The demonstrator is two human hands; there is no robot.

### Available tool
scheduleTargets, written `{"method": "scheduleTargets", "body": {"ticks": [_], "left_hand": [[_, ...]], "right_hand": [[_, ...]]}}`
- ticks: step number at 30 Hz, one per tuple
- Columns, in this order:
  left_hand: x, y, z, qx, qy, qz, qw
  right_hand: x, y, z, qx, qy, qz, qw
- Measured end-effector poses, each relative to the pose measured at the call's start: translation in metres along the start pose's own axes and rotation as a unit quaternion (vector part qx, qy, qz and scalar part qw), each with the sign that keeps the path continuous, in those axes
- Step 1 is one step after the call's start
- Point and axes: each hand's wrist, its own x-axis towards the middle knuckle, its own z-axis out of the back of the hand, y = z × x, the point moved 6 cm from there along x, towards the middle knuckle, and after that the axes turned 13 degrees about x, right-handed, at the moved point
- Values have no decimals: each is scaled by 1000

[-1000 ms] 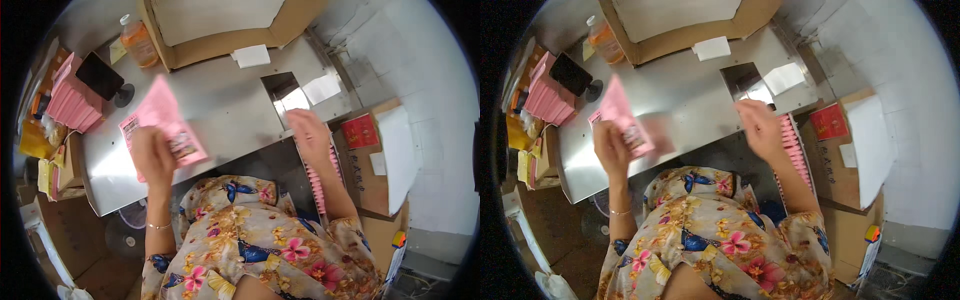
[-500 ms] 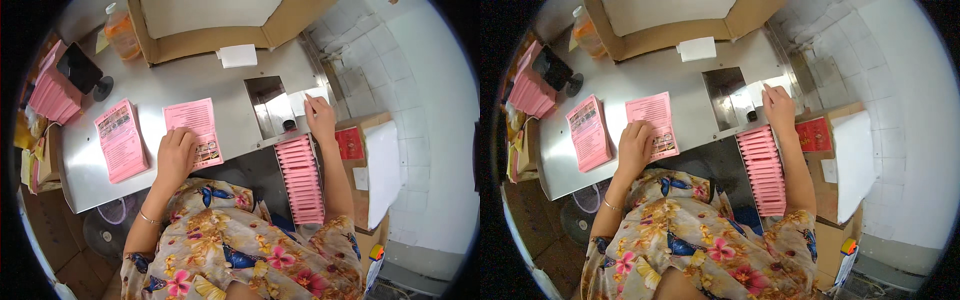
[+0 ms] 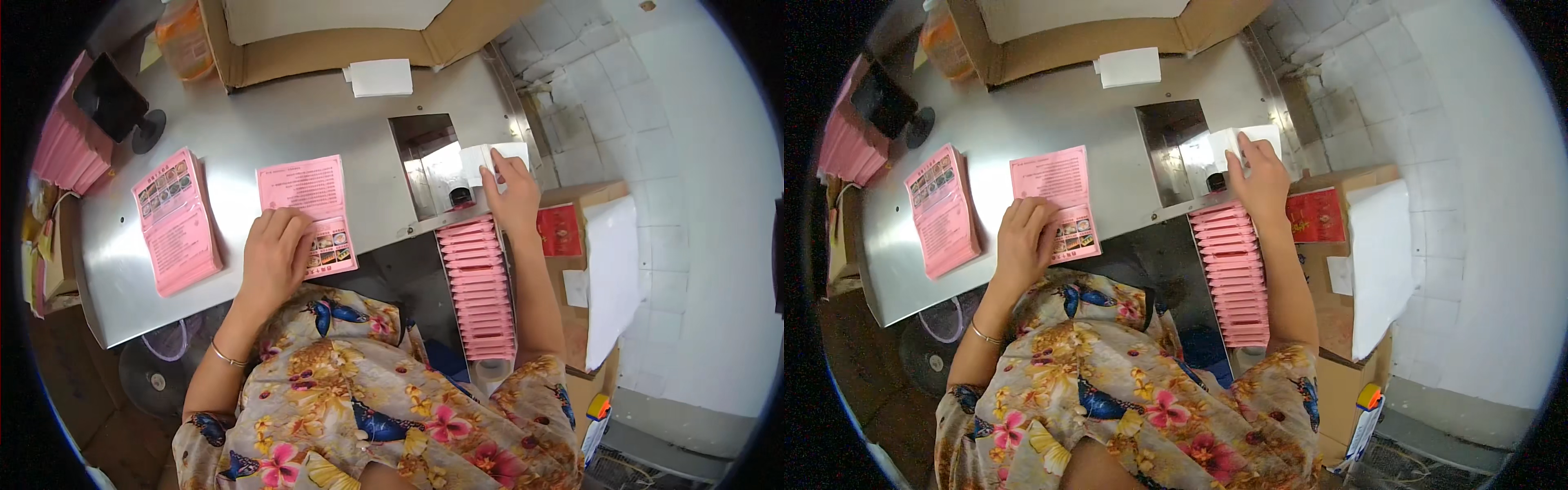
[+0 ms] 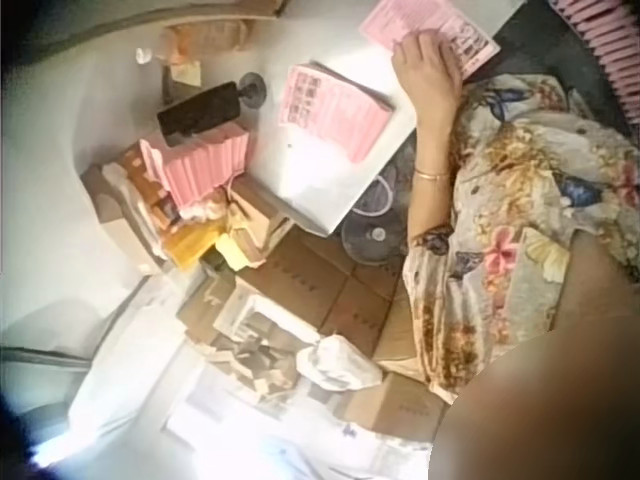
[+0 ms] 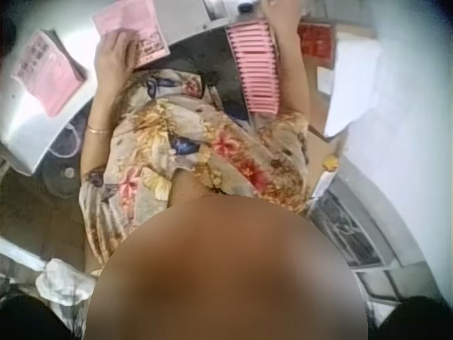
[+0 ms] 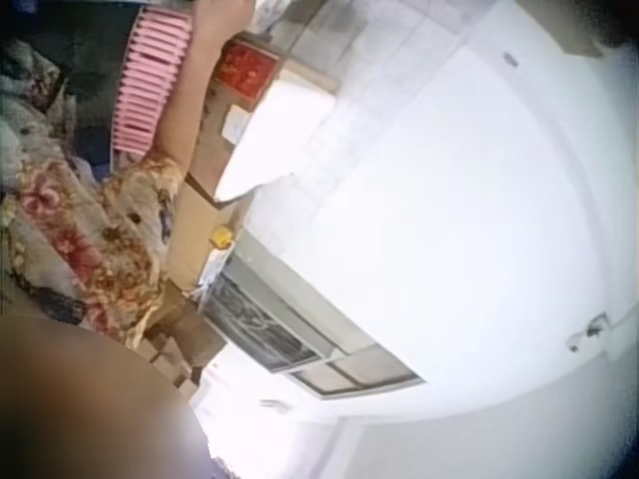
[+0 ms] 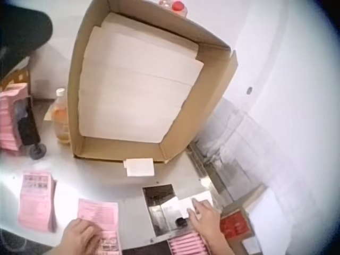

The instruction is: Count, organize, and pack pink paper slips into plastic sleeves and then into cardboard boxes.

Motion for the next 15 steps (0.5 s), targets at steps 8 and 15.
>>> {"method": "scheduleTargets", "body": {"ticks": [8, 15], "left_hand": [[1, 0, 2, -5, -4, -3, 1000], [0, 1, -1, -4, -5, 1, 1000]], "right_hand": [[3, 3, -3, -47, 5, 2, 999], [4, 5, -3, -47, 10, -3, 999]]}}
